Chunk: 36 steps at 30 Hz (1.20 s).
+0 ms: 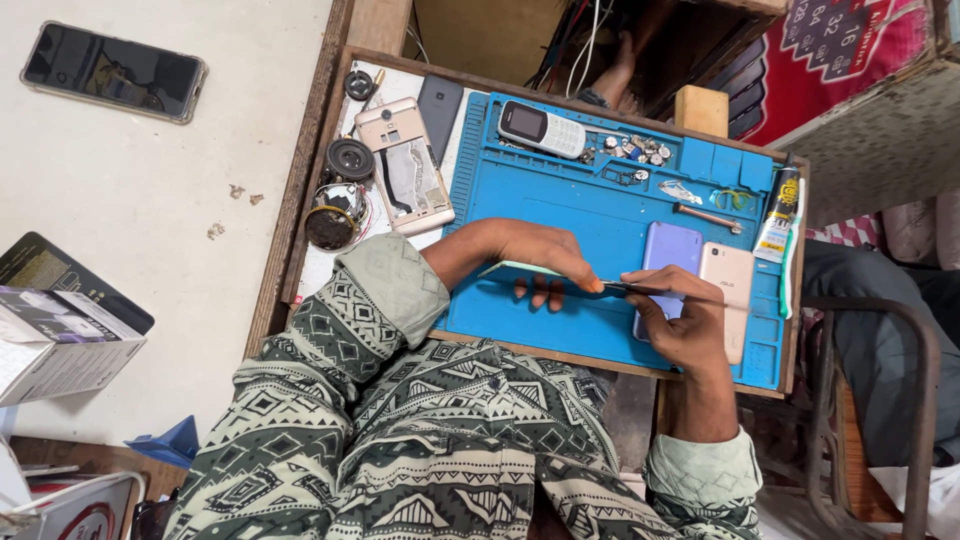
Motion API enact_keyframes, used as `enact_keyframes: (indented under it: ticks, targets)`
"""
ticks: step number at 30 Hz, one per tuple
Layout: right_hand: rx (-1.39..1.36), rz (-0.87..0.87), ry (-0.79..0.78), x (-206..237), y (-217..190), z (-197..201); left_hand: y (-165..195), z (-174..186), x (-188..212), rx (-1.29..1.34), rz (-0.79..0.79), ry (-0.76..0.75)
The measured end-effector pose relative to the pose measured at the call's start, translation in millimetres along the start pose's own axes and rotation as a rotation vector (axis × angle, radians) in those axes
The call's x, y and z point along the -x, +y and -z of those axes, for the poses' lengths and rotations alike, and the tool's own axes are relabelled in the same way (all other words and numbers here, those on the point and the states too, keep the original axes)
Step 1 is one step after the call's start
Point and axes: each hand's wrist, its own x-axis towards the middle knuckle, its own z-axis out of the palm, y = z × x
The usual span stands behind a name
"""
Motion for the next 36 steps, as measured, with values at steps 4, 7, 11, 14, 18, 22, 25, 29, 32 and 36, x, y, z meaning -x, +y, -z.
enact_keyframes:
  ticks: [4,7,11,14,18,22,25,29,32,36]
  targets:
    - [-0.039,0.048,0.052,6.0,4.8,2.7,-4.3,-1.1,-3.4,0.056,-0.056,-0.042]
    - [-0.076,0.083,0.054,10.0,11.6,12.2,-7.8,1.7,-8.7,0.059,-0.100,-0.083]
    - [-0.150,0.057,0.106,14.3,16.8,13.3,-9.4,8.0,-8.2,0.055,-0.150,-0.100]
    - [-0.124,0.022,0.092,14.4,14.8,12.6,-5.7,8.5,-4.3,0.066,-0.144,-0.115]
    - [-0.036,-0.006,0.059,13.2,9.8,13.3,-0.4,7.5,1.3,0.055,-0.129,-0.119]
    - [-0.087,-0.060,0.029,12.4,9.0,11.9,0.0,7.1,3.5,0.061,-0.112,-0.102]
    - [-0.120,-0.031,0.014,11.8,10.4,8.8,-1.3,7.8,4.0,0.065,-0.116,-0.098]
    - [-0.091,-0.033,-0.003,14.7,13.4,7.6,-3.4,9.7,3.9,0.060,-0.127,-0.104]
    - [-0.095,-0.071,-0.023,17.8,20.8,9.3,-7.2,12.6,2.1,0.059,-0.126,-0.125]
    - [-0.138,-0.156,0.026,25.7,33.6,6.6,-15.0,14.5,-4.2,0.102,-0.115,-0.147]
